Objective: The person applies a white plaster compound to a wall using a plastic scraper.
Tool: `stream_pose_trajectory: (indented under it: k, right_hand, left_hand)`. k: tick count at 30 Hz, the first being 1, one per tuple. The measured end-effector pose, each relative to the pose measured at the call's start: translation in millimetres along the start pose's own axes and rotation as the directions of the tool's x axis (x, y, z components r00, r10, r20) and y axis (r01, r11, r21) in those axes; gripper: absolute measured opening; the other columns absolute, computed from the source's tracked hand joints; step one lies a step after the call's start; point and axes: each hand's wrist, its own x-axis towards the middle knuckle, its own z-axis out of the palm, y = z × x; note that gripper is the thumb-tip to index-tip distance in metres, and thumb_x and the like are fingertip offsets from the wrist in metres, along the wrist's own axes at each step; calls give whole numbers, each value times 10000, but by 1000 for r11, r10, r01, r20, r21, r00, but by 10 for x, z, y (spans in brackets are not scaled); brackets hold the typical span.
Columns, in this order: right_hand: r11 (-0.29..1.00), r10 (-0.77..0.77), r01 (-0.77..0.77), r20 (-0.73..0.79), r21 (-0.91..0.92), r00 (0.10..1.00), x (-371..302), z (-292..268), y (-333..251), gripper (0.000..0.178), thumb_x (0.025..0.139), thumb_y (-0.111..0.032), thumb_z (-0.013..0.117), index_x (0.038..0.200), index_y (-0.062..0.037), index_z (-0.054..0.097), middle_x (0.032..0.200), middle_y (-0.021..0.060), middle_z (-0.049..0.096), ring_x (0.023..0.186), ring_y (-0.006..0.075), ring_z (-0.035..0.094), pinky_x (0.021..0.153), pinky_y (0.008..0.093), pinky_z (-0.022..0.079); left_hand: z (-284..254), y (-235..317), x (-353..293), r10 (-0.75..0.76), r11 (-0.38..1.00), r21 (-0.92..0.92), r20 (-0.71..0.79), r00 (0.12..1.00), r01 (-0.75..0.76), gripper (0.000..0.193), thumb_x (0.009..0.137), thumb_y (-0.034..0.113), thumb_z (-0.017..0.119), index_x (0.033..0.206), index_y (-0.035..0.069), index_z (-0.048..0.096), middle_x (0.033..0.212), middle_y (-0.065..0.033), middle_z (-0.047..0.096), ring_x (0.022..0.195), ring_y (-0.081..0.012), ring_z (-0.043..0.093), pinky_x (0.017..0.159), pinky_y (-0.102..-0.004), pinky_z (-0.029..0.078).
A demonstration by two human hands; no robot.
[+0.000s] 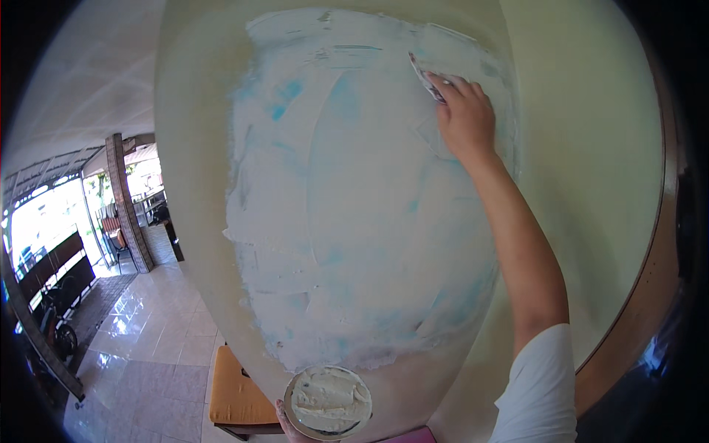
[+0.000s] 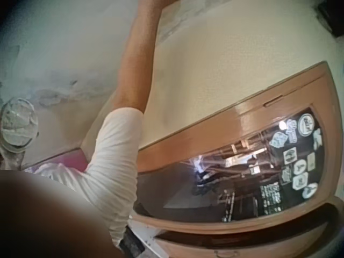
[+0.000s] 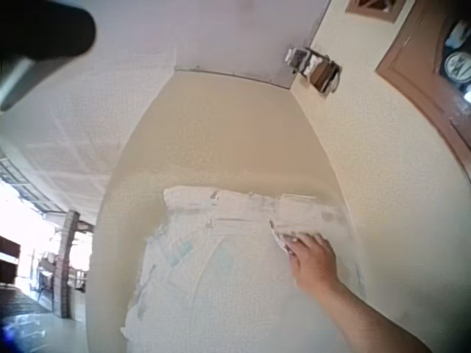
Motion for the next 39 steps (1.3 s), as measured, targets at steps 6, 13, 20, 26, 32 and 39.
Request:
stream_pose_trajectory:
  k: [6,13,20,26,32,39]
  right_hand:
    - [992,-91,104,-168,66,982,569,-268,-700,360,867,-170,618,1213,-251,676,1142,-12,652,1052,224,579,938,409,434]
    - [957,-222,240,-120,162,968,-233,-53,-1409,442,821,-165,679,1252,-264,658,1109,-15,654,1026,230,563,898,401,424]
    - [987,-161,158,-92,-31,983,474,-323,-1136,419,829,-162,681,1239,-252,668,1123,-22,653,1024,212,561,878,393,429]
    - [987,-159,160,-48,31,986,-109,-79,-1459,372,848,-181,678,1214,-241,679,1139,-36,656,1072,205,566,922,401,430]
    - [981,-195,195,7,-11,981,314,-436,-1376,352,862,-180,654,1203,-260,686,1070,-37,651,1009,216,568,866,404,435]
    - [988,-154,150,-140,-40,978,97,-16,-1557,323,868,-203,643,1185,-236,697,1053,-18,651,990,219,566,841,405,437]
  left_hand:
    - [-81,97,-41,-30,999,-21,24,999,31,791,868,699,515,1480,207,423,1510,-100,427,1366,-372,411,1087,-624,366]
    - [-185,355,-142,12,1000,5,-148,989,-12,790,886,713,466,1486,202,416,1519,-102,418,1371,-368,406,1102,-610,356]
    - [-300,596,-233,36,999,32,-99,994,-33,799,889,736,419,1497,218,402,1535,-99,397,1374,-383,401,1100,-628,351]
    - [-595,711,-87,99,992,85,-37,994,-96,814,881,742,430,1506,223,388,1542,-99,387,1384,-389,388,1102,-641,341]
    - [-908,758,-108,175,967,167,112,978,-192,829,884,739,432,1520,218,323,1559,-92,336,1404,-360,347,1128,-620,289]
    - [-1030,758,14,193,931,228,358,914,-286,860,901,719,428,1548,208,182,1592,-77,223,1444,-289,262,1184,-567,177]
